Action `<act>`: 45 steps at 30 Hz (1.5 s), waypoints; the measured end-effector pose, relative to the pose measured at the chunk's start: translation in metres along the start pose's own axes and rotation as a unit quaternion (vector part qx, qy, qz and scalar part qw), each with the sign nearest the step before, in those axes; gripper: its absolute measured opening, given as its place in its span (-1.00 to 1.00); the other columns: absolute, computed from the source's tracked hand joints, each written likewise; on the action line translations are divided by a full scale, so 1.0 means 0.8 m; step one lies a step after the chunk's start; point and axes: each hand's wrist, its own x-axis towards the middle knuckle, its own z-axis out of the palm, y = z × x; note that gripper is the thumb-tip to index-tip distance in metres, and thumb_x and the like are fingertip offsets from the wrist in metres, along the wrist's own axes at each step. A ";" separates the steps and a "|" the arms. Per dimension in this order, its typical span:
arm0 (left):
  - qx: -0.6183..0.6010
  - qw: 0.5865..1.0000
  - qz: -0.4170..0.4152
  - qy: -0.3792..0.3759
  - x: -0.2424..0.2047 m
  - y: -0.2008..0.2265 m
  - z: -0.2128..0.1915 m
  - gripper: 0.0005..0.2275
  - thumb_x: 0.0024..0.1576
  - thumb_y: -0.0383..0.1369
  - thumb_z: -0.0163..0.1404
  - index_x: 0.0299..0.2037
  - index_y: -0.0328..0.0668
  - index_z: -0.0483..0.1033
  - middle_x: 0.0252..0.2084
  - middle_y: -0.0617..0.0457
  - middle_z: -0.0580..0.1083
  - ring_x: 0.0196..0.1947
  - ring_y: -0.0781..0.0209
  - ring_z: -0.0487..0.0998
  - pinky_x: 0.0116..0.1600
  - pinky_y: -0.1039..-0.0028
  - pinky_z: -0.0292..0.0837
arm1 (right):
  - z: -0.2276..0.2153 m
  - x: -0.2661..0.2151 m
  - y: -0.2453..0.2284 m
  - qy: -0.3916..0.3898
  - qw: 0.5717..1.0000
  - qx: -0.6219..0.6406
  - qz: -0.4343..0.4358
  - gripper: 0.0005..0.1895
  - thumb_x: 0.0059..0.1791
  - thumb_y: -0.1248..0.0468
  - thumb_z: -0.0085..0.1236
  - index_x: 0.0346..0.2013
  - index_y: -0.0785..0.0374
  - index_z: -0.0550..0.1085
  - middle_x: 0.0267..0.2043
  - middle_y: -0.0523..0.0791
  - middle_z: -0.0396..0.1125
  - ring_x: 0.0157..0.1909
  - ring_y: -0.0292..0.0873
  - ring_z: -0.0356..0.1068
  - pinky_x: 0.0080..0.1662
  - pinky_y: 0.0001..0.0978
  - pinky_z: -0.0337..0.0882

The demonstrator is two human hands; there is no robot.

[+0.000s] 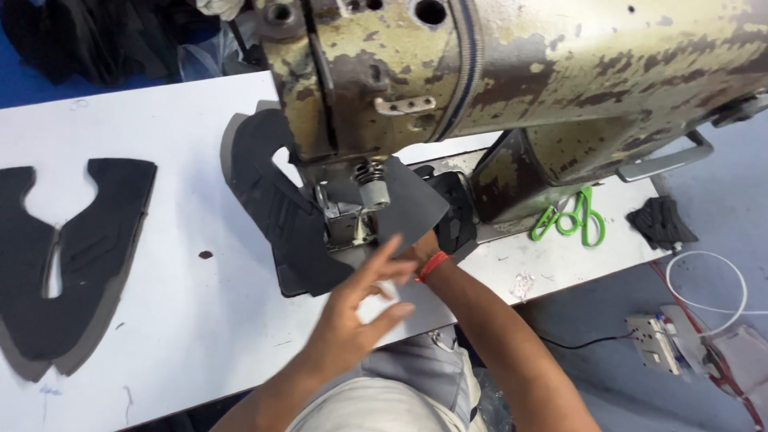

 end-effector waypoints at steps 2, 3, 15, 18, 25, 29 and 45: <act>0.023 0.987 -0.156 0.043 -0.040 -0.046 -0.028 -0.54 0.17 -0.40 0.15 0.30 -0.19 0.38 -0.14 -0.06 0.54 -0.19 0.32 0.53 -0.06 0.53 0.49 | 0.002 -0.002 -0.028 0.009 0.992 -0.124 -0.018 -0.84 0.06 0.28 0.09 -0.11 0.28 0.49 -0.16 0.02 0.42 -0.11 0.06 0.43 -0.08 -0.09 0.42; 0.024 0.987 -0.153 0.047 -0.058 -0.063 -0.040 -0.54 0.17 -0.40 0.15 0.30 -0.19 0.38 -0.14 -0.06 0.54 -0.19 0.32 0.53 -0.06 0.53 0.49 | -0.006 -0.001 -0.059 0.007 0.992 -0.125 -0.023 -0.84 0.06 0.28 0.09 -0.11 0.28 0.49 -0.16 0.02 0.42 -0.11 0.06 0.43 -0.08 -0.09 0.42; 0.302 0.923 -0.161 0.175 -0.129 -0.128 -0.063 -0.85 0.12 -0.34 0.14 -0.24 -0.27 0.65 -0.35 -0.02 0.66 -0.48 0.19 0.68 -0.39 0.45 0.55 | -0.121 -0.047 -0.080 0.162 0.927 -0.311 0.130 -0.72 0.01 0.28 0.17 0.02 0.21 0.50 -0.01 0.05 0.43 -0.09 0.17 0.47 -0.12 -0.06 0.47; 0.309 0.925 -0.137 0.171 -0.125 -0.127 -0.066 -0.86 0.12 -0.35 0.13 -0.26 -0.26 0.65 -0.32 -0.04 0.66 -0.44 0.10 0.68 -0.36 0.40 0.56 | -0.131 -0.035 -0.059 0.122 0.930 -0.327 0.115 -0.58 -0.03 0.26 0.21 0.12 0.24 0.45 0.07 0.10 0.39 -0.04 0.24 0.42 -0.12 0.00 0.44; 0.245 0.931 -0.202 0.179 -0.132 -0.130 -0.063 -0.83 0.14 -0.30 0.13 -0.24 -0.26 0.66 -0.37 -0.01 0.67 -0.47 0.18 0.68 -0.36 0.44 0.55 | -0.127 -0.052 -0.104 0.190 0.919 -0.327 0.109 -0.71 -0.01 0.32 0.18 0.01 0.19 0.53 0.00 0.03 0.42 -0.04 0.15 0.45 -0.08 -0.08 0.45; 0.049 0.970 -0.216 0.098 -0.125 -0.144 -0.049 -0.76 0.17 -0.23 0.15 -0.16 -0.27 0.68 -0.33 -0.02 0.67 -0.32 0.30 0.62 -0.18 0.45 0.59 | -0.132 -0.082 -0.228 0.310 0.934 -0.110 0.141 -0.85 0.07 0.38 0.21 -0.08 0.36 0.56 -0.18 -0.01 0.45 -0.24 -0.17 0.40 -0.20 -0.31 0.41; -0.332 0.919 -0.156 0.142 -0.064 -0.094 -0.035 -0.74 0.31 -0.39 -0.06 0.13 -0.38 0.45 -0.01 -0.03 0.56 0.01 0.24 0.58 0.19 0.41 0.49 | 0.025 -0.211 -0.149 -0.079 0.887 0.318 0.325 -0.77 -0.12 0.55 0.29 -0.16 0.47 0.58 -0.27 0.15 0.53 -0.22 -0.04 0.60 -0.11 -0.24 0.66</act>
